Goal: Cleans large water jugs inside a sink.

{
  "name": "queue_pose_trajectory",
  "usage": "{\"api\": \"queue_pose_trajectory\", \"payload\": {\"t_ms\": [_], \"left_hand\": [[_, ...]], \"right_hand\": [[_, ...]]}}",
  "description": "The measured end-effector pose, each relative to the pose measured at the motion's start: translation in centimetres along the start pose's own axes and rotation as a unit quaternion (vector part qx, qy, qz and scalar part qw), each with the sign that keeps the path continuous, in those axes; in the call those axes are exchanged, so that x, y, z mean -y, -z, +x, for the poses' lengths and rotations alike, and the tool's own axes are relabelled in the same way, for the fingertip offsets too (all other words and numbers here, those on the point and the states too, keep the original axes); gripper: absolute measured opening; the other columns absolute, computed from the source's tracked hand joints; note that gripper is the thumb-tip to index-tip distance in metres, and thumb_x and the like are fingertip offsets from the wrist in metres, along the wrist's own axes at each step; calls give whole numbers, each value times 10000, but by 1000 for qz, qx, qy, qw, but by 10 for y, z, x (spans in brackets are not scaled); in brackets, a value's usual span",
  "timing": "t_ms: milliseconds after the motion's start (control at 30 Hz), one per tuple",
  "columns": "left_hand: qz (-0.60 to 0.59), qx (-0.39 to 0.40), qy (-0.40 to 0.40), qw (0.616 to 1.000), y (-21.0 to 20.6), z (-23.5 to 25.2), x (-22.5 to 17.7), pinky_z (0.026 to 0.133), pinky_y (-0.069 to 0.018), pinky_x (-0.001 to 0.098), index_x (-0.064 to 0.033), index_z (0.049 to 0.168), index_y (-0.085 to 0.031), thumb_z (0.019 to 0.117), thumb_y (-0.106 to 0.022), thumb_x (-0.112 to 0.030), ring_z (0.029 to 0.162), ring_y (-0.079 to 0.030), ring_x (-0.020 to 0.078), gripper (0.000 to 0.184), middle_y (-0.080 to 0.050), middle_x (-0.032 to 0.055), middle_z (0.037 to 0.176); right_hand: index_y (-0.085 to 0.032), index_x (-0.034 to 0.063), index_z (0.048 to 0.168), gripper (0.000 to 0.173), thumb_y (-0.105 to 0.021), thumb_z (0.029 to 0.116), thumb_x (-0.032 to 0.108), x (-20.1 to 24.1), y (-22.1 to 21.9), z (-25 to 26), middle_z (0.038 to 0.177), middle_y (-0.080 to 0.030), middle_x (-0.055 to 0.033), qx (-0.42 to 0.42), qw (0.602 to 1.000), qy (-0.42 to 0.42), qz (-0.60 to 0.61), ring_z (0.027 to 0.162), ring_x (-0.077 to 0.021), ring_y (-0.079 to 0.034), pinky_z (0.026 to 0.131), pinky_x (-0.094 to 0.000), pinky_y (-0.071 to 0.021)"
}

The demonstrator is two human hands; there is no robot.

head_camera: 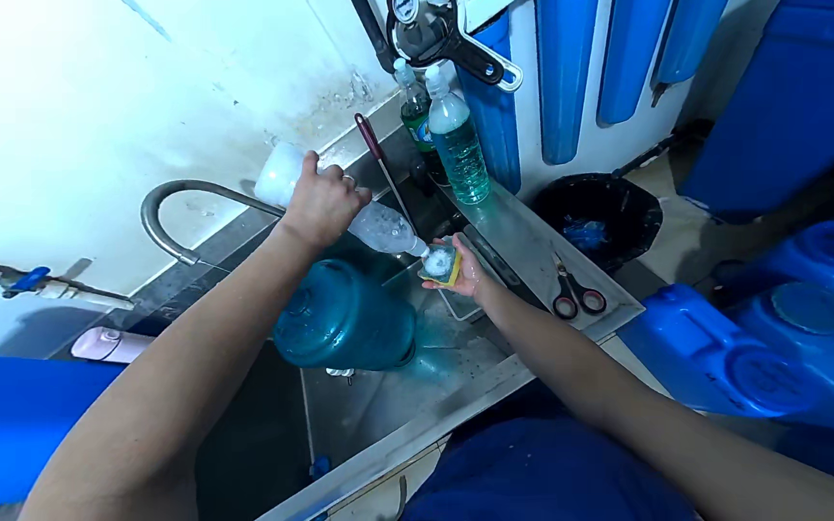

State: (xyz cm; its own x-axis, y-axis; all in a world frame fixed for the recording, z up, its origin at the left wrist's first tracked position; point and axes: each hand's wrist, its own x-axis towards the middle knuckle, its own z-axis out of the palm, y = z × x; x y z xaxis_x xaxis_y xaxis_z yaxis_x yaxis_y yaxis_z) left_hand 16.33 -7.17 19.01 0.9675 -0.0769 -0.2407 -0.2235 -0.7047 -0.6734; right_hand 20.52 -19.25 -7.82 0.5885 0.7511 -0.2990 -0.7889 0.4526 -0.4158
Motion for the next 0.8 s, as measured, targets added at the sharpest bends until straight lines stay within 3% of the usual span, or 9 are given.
{"api": "queue_pose_trajectory", "payload": {"t_ms": [67, 133, 233, 300, 367, 433, 567, 700, 800], "left_hand": [[-139, 66, 92, 984, -18, 0, 1, 1022, -325, 746, -12, 1276, -662, 864, -752, -9, 1177, -577, 539, 422, -658, 313, 1176], [-359, 107, 180, 910, -56, 9, -4, 1026, -367, 747, 18, 1417, -543, 827, -838, -85, 1250, -543, 547, 668, -597, 358, 1292], [-719, 77, 254, 642, -131, 42, -61, 977, -529, 516, 34, 1435, -464, 827, -793, 34, 1124, -645, 353, 692, -625, 268, 1268], [-839, 41, 266, 473, -168, 74, -115, 933, -553, 494, 0, 1485, -399, 893, -744, -16, 1083, -652, 329, 685, -616, 252, 1280], [-839, -4, 291, 461, -186, 103, -149, 1068, -479, 520, -21, 1571, -284, 886, -800, -129, 1287, -558, 381, 864, -516, 274, 1451], [-783, -92, 321, 526, -189, 117, -137, 1178, -364, 543, 27, 1580, -266, 846, -856, -204, 1434, -417, 429, 970, -385, 307, 1559], [-584, -358, 358, 635, -186, 22, -39, 1128, -406, 553, 117, 1429, -474, 926, -740, -195, 1386, -463, 465, 650, -469, 351, 1475], [-604, -454, 422, 500, -250, -98, 41, 964, -507, 334, 188, 1148, -594, 1042, -420, -112, 1031, -653, 178, 363, -682, 235, 1107], [-774, -336, 374, 385, -297, -110, 39, 907, -541, 308, 75, 1040, -622, 1093, -75, -384, 909, -670, 83, 716, -715, 75, 959]], "right_hand": [[-455, 174, 1441, 558, -202, 1101, 536, 5, -9, -7, 1112, -633, -135, -40, 999, 10, -21, 845, -236, -661, 674, -347, -564], [-527, 104, 1303, 535, -247, 1107, 516, 9, -23, -22, 930, -570, -79, -129, 990, 4, -58, 696, -156, -564, 589, -278, -485], [-523, 33, 1215, 437, -272, 1137, 382, -10, -19, -47, 839, -524, -53, -152, 969, -41, -191, 639, -117, -517, 549, -257, -460], [-532, -23, 1284, 348, -358, 1123, 232, -32, -6, -62, 890, -542, -53, -71, 937, -90, -329, 700, -108, -525, 627, -278, -475], [-550, -25, 1305, 338, -516, 1053, 197, -49, 3, -64, 1013, -610, -116, 3, 892, -141, -430, 822, -162, -594, 737, -344, -535], [-449, 1, 1461, 512, -622, 1001, 147, -49, 2, -61, 1258, -604, -225, 21, 852, -185, -489, 1040, -274, -617, 900, -442, -520], [-392, -15, 1508, 563, -599, 1010, 146, -32, -4, -63, 1379, -559, -241, 6, 858, -120, -499, 1181, -274, -593, 1004, -420, -491], [-343, -30, 1527, 833, -619, 887, 426, -33, -9, -39, 1453, -523, -127, 25, 902, 61, -426, 1202, -84, -568, 980, -268, -504], [-196, -73, 1575, 853, -610, 913, 271, -79, -90, 15, 1513, -432, -229, 88, 890, 164, -417, 1262, -117, -529, 1020, -263, -473]]}}
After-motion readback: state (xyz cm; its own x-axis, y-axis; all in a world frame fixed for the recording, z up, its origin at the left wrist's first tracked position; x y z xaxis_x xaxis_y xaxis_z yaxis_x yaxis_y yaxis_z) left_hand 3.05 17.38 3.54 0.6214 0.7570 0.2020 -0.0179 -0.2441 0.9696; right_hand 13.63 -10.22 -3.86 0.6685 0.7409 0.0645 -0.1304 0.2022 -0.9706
